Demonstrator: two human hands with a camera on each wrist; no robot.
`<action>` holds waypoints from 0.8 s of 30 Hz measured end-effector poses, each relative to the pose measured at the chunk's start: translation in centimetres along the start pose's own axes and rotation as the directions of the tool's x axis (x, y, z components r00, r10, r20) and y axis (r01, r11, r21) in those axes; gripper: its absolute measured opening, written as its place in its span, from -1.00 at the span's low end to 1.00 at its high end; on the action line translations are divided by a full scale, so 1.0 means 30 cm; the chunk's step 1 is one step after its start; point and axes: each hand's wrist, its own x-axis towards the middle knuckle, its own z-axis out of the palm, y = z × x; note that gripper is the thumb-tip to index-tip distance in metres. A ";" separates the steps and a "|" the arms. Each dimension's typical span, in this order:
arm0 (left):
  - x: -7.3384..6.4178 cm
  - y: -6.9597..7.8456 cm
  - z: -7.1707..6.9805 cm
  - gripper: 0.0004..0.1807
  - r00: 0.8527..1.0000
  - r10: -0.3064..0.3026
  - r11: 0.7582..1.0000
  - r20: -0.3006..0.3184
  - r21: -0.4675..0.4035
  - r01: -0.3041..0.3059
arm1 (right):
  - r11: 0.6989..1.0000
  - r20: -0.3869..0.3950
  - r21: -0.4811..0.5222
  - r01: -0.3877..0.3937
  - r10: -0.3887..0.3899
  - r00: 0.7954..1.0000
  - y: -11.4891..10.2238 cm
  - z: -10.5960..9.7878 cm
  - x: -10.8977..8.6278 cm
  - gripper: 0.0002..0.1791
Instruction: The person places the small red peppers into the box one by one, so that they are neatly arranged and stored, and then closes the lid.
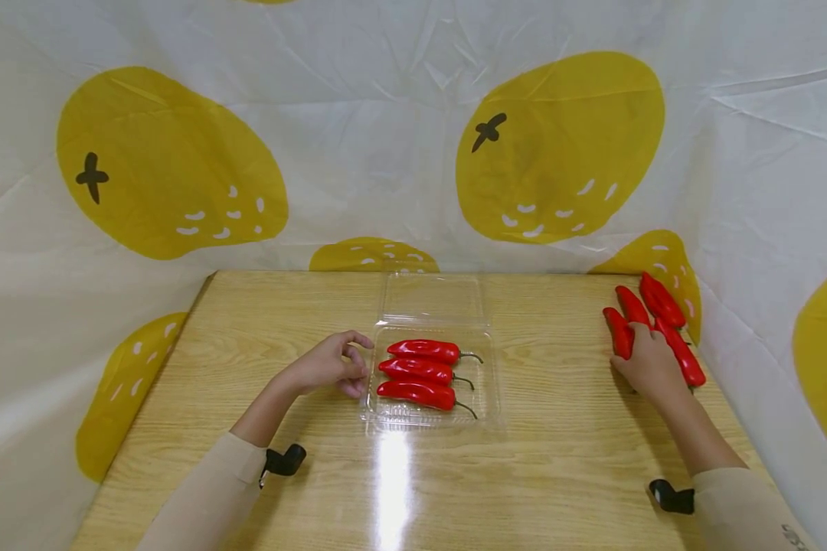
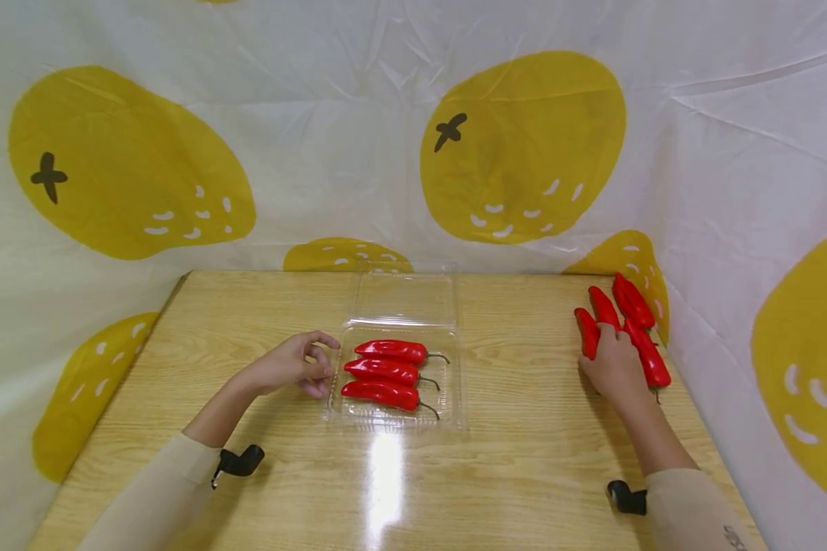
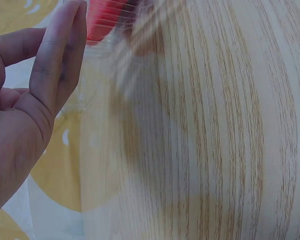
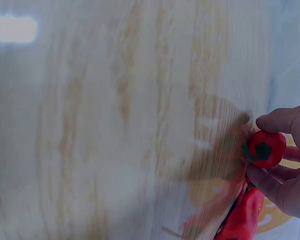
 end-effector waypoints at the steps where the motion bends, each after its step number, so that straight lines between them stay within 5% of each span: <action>1: 0.001 0.000 0.000 -0.46 1.000 -0.002 1.000 -0.002 0.001 0.002 | 1.000 0.004 0.003 -0.002 0.002 1.000 0.001 -0.001 -0.001 -0.15; 9: 0.003 0.001 0.003 -0.45 1.000 -0.006 1.000 -0.006 0.008 0.006 | 1.000 0.023 0.019 -0.015 0.015 1.000 0.013 -0.008 -0.001 -0.18; 24: -0.002 0.002 0.001 -0.46 1.000 -0.005 1.000 -0.001 -0.003 0.005 | 0.991 0.020 0.077 0.111 -0.113 0.993 -0.048 -0.070 -0.005 -0.18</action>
